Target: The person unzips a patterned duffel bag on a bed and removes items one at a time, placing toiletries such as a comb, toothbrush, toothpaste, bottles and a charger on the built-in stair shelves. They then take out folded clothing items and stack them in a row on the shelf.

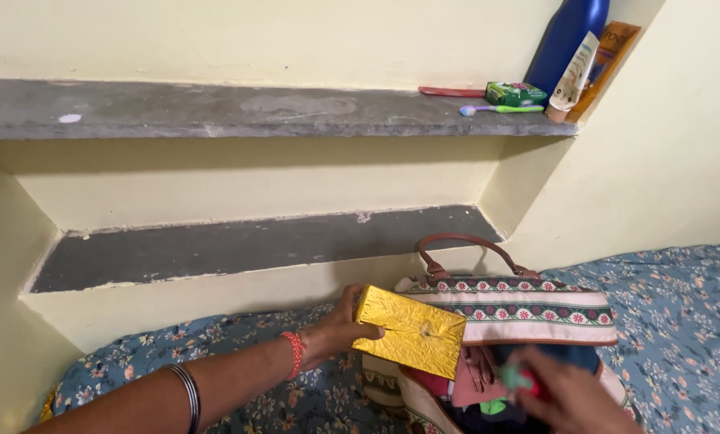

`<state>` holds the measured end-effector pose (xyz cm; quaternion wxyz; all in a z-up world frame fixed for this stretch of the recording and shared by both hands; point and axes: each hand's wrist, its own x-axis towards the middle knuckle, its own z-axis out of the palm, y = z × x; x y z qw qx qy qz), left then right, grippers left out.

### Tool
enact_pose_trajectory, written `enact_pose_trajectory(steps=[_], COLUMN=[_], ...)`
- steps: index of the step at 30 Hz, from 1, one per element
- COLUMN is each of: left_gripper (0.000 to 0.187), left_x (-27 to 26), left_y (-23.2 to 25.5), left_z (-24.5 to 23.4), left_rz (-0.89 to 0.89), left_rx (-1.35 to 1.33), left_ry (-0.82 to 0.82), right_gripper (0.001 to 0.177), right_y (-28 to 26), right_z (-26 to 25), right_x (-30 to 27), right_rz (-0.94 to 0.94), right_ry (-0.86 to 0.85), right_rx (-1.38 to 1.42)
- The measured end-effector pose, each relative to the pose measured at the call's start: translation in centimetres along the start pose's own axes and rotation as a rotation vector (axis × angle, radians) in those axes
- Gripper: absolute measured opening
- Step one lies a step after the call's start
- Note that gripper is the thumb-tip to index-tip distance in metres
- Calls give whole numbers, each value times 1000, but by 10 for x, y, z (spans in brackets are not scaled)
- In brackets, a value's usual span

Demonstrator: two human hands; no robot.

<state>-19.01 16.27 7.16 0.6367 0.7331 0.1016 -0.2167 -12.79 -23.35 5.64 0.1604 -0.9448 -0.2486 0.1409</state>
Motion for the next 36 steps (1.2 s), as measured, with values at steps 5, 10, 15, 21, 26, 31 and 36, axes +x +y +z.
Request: enact_pose_trajectory(steps=[5,10,15,21,26,31,36], left_gripper=[106,109,106,107,103,95,97], left_x=[3,4,8,17,19,21,25], left_y=[-3,-5,-13,-27,-32,-30,-30], left_z=[0,0,-2,-1,-1,0,3], left_rz=[57,30,54,83,71,186,126], left_rx=[0,26,-8,-43,-46,-78,-90], left_ry=[-14,7,-6,16,42,28,46], right_gripper=[51,47,40,41,38,34,44], right_y=[-84,-122,-127,-126,-123,-115,-118], right_z=[-23,-9,10,29,35,33,37], right_x=[3,24,39,49,53,55,58], right_rz=[-233,-319,-371,-423,-457,-399,-325], right_ry=[493,532,594,574,619,617,546], right_rx=[-162,-280,-313,-417,-219,-141,-125])
